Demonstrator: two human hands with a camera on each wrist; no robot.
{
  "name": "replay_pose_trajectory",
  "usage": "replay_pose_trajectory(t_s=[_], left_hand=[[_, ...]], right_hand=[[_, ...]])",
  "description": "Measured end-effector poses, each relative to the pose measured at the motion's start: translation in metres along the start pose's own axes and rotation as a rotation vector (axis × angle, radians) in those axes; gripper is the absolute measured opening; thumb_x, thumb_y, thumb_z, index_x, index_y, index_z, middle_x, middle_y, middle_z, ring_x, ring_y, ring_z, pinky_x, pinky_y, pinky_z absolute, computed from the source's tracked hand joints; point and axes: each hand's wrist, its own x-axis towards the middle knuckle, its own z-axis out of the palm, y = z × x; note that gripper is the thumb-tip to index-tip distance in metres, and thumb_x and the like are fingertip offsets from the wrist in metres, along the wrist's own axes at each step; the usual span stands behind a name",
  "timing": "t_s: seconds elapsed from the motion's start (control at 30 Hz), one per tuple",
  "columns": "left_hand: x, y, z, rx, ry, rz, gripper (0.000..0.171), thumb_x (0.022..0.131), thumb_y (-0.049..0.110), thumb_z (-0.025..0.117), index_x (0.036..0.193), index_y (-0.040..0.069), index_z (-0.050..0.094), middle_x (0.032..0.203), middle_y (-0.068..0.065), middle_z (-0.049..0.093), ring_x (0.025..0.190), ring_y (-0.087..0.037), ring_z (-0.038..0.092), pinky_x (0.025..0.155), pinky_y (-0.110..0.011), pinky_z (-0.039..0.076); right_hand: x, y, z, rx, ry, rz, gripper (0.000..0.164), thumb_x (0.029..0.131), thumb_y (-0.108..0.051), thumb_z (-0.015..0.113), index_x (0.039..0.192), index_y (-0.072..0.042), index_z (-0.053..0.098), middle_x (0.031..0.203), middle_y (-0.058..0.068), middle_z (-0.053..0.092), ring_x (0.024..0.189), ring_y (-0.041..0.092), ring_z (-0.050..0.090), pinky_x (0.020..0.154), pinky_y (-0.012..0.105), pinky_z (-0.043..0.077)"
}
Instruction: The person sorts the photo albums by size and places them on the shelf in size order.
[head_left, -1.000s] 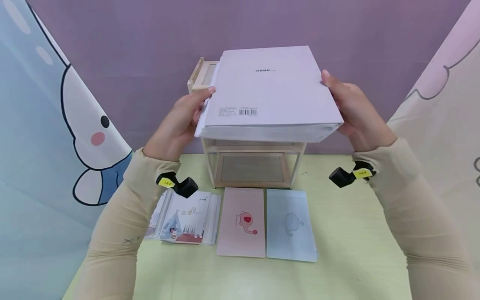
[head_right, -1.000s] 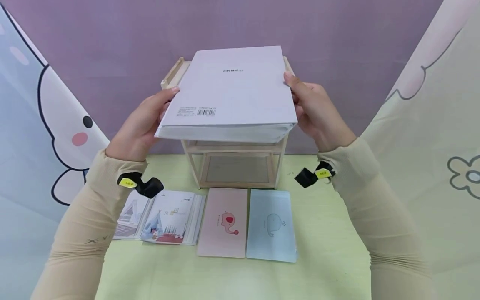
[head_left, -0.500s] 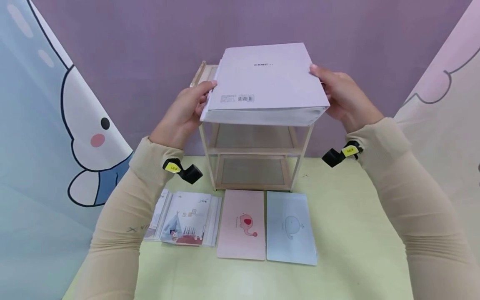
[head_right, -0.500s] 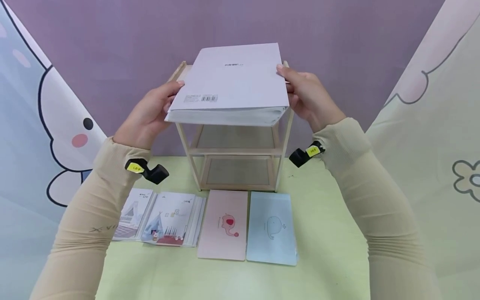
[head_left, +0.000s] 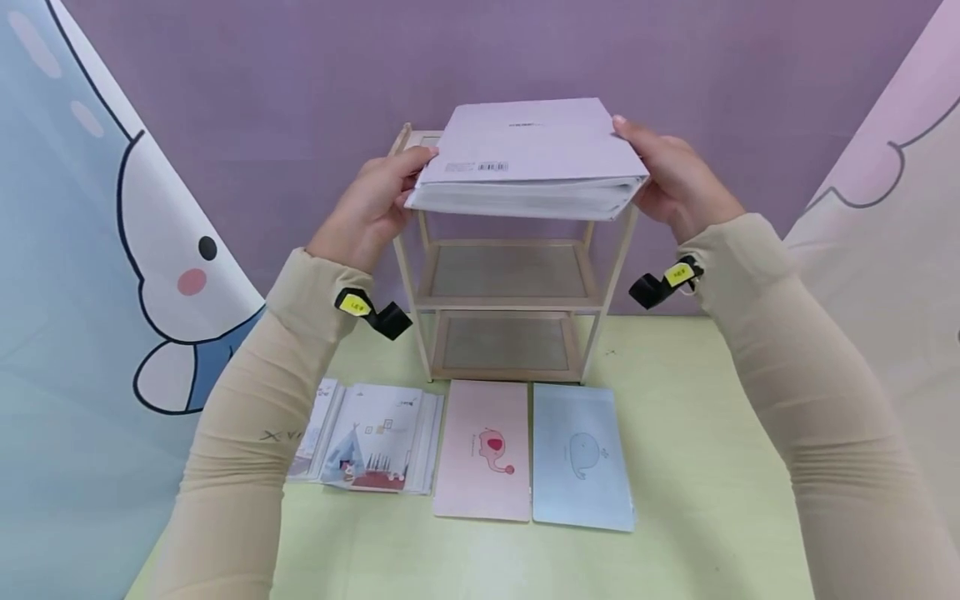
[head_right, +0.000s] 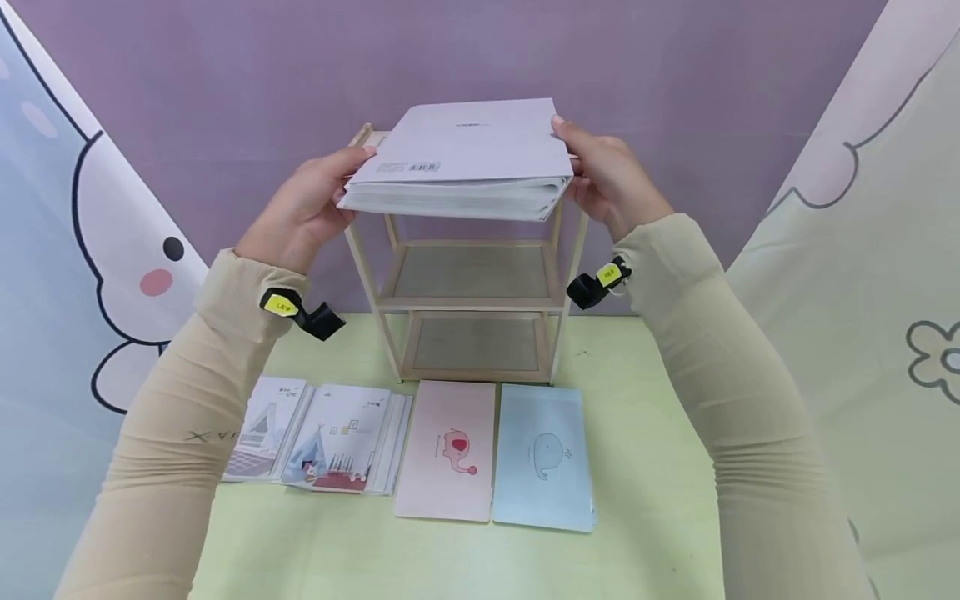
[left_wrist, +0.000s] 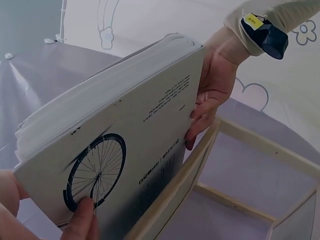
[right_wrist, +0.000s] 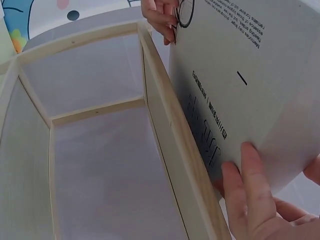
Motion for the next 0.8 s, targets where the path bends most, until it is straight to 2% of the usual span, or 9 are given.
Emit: replay_pose_trajectory(t_s=[0.13,0.27,0.4,0.53,0.6,0.8], left_hand=[[0.006,0.002,0.002,-0.009,0.007,-0.002,0.015,0.092,0.005,0.057,0.079,0.001,0.064,0.059,-0.006,0.064,0.043,-0.008,0.053,0.034,-0.012,0.024],[0.011,0.005,0.003,-0.007,0.029,-0.007,0.011,0.092,0.006,0.057,0.084,0.002,0.063,0.059,-0.006,0.064,0.045,-0.010,0.056,0.037,-0.014,0.036],[0.015,0.007,0.006,-0.015,0.066,-0.022,0.008,0.092,0.005,0.058,0.092,0.000,0.064,0.061,-0.008,0.065,0.049,-0.012,0.059,0.043,-0.018,0.045],[0.018,0.009,0.006,-0.003,0.102,-0.048,0.025,0.091,0.005,0.059,0.114,-0.003,0.062,0.066,-0.008,0.066,0.053,-0.013,0.061,0.046,-0.019,0.048],[0.019,0.009,0.007,0.015,0.119,-0.056,0.032,0.091,0.006,0.060,0.122,-0.002,0.059,0.070,-0.007,0.067,0.056,-0.013,0.062,0.049,-0.020,0.050],[0.022,0.011,0.010,0.102,0.175,-0.069,0.034,0.090,0.009,0.062,0.123,0.002,0.059,0.099,-0.008,0.066,0.072,-0.014,0.062,0.058,-0.021,0.052]], right_hand=[[0.006,-0.002,0.002,0.022,0.021,0.016,0.022,0.087,-0.020,0.068,0.094,0.001,0.064,0.073,0.011,0.068,0.060,0.018,0.065,0.053,0.027,0.053],[0.012,-0.004,0.006,0.029,0.034,0.023,0.020,0.087,-0.015,0.067,0.098,0.001,0.062,0.075,0.012,0.068,0.061,0.019,0.065,0.053,0.028,0.053],[0.016,-0.008,0.010,-0.022,0.043,0.041,0.021,0.088,-0.018,0.066,0.103,-0.003,0.062,0.078,0.010,0.069,0.064,0.019,0.066,0.055,0.028,0.054],[0.019,-0.009,0.012,-0.078,0.010,0.047,0.019,0.090,-0.019,0.063,0.103,-0.005,0.060,0.078,0.010,0.068,0.064,0.019,0.065,0.055,0.029,0.054],[0.021,-0.010,0.012,-0.076,-0.007,0.046,0.016,0.091,-0.016,0.061,0.100,-0.004,0.060,0.076,0.010,0.068,0.063,0.019,0.065,0.054,0.030,0.053],[0.029,-0.013,0.014,-0.050,0.013,0.045,0.011,0.087,-0.010,0.063,0.093,0.000,0.061,0.071,0.012,0.068,0.060,0.021,0.064,0.052,0.032,0.053]])
